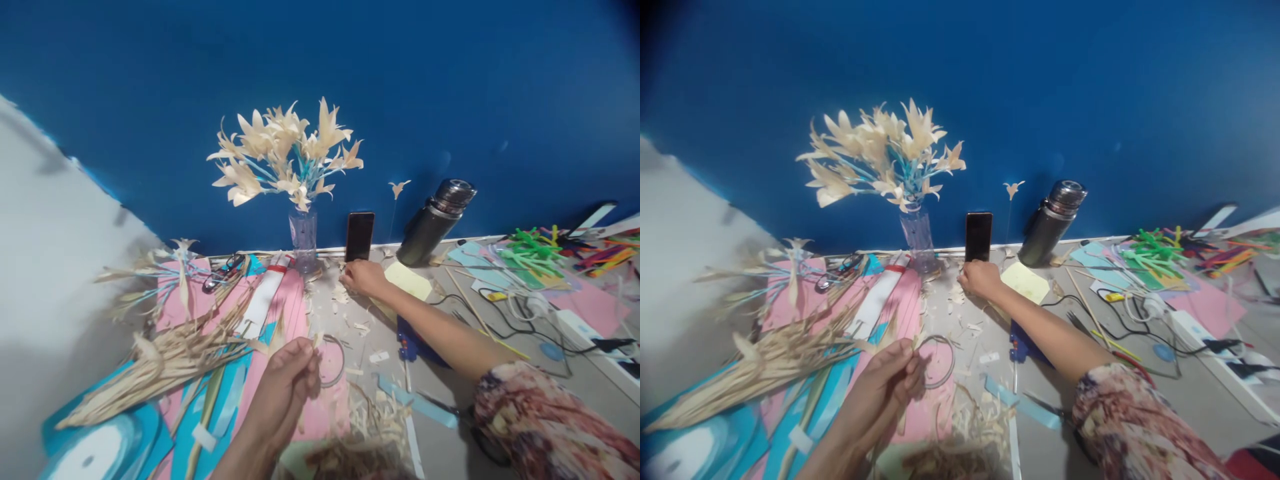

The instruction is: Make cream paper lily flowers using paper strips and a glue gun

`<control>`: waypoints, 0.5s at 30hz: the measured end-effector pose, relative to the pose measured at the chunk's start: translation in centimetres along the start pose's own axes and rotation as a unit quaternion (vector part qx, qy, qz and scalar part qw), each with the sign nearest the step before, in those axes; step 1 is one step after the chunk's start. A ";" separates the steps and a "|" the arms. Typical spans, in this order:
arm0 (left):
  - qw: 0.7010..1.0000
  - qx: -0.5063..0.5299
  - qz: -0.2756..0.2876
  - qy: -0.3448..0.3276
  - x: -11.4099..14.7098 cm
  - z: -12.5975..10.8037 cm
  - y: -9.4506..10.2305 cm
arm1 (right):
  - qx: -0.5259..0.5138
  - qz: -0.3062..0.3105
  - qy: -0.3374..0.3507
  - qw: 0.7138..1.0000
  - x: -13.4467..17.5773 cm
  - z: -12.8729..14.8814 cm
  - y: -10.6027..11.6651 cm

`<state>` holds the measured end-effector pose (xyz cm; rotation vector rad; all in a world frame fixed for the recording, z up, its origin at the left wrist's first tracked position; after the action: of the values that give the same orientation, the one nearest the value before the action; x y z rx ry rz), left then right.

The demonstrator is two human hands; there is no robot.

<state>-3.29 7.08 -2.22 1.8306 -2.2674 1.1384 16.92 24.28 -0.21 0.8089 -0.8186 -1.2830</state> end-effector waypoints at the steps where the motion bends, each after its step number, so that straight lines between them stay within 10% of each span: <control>1: 1.000 -0.001 -0.002 -0.002 0.0 0.0 0.1 | -0.022 -0.004 -0.006 1.000 -0.2 -0.2 -0.1; 7: 1.000 -0.012 -0.001 -0.006 0.3 -0.3 0.1 | -0.239 0.011 -0.057 0.969 -0.1 -1.9 0.5; 15: 0.993 -0.083 0.017 -0.076 1.2 -1.8 -1.3 | -0.551 0.067 -0.070 0.829 7.9 0.0 3.3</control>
<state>-3.28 6.99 0.28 1.8802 -2.4000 0.8107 19.32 16.84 3.14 -0.2787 -0.1232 -1.4183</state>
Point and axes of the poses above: each hand's wrist, its own x-axis away from the middle knuckle, its own y-axis out of the back of the hand, z = x × y, the point moved 7 cm from there along -x, towards the middle knuckle, and after that the axes turned 9 degrees about -x, right-handed, at the moved point
